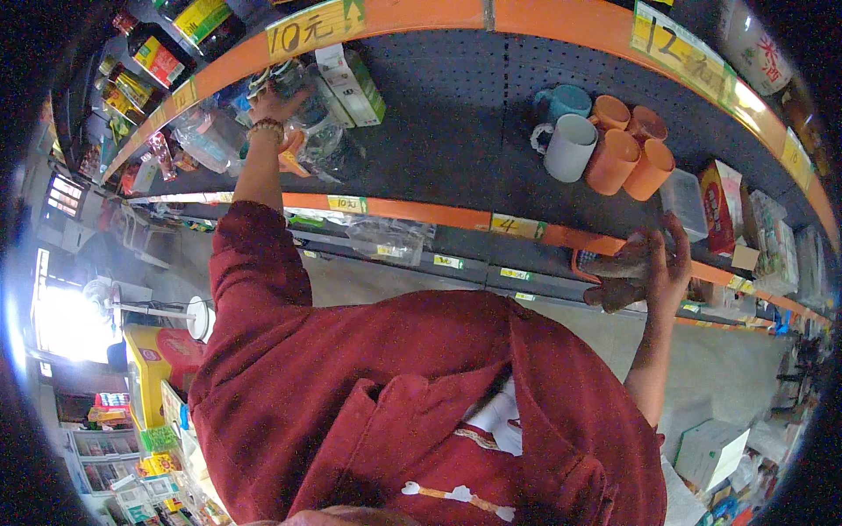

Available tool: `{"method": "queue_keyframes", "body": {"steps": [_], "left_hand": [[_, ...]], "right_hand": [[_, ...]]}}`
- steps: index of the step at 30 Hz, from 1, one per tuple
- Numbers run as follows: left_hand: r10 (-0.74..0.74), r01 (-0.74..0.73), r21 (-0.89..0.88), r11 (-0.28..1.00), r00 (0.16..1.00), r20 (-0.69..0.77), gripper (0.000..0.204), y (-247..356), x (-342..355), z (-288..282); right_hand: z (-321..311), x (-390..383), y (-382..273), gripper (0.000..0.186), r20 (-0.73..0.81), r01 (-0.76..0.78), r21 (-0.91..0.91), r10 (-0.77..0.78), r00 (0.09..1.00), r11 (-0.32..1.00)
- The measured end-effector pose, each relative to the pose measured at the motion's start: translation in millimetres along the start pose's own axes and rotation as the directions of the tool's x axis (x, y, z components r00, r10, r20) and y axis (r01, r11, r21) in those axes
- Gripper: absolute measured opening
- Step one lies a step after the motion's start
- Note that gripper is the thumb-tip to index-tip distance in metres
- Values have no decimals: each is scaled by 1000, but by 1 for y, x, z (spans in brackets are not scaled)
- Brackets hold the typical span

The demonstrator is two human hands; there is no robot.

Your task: The person wipes a store shelf with a cloth, then rearranges mugs, plastic containers, and bottles of sauces on the shelf. The person continues wiping the shelf surface and repositioning items to organize the display.

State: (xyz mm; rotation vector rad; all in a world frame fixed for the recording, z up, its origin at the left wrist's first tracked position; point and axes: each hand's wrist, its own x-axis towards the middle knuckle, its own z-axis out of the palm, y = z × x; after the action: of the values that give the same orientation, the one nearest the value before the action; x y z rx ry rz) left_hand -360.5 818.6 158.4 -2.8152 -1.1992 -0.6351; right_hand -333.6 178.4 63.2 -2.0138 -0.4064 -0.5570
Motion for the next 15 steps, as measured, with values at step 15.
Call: {"method": "queue_keyframes", "body": {"steps": [15], "left_hand": [[360, -461, -772, 438, 877, -319, 73, 45, -59, -39]], "right_hand": [[13, -15, -16, 35, 173, -390, 226, 357, 918, 892]]}}
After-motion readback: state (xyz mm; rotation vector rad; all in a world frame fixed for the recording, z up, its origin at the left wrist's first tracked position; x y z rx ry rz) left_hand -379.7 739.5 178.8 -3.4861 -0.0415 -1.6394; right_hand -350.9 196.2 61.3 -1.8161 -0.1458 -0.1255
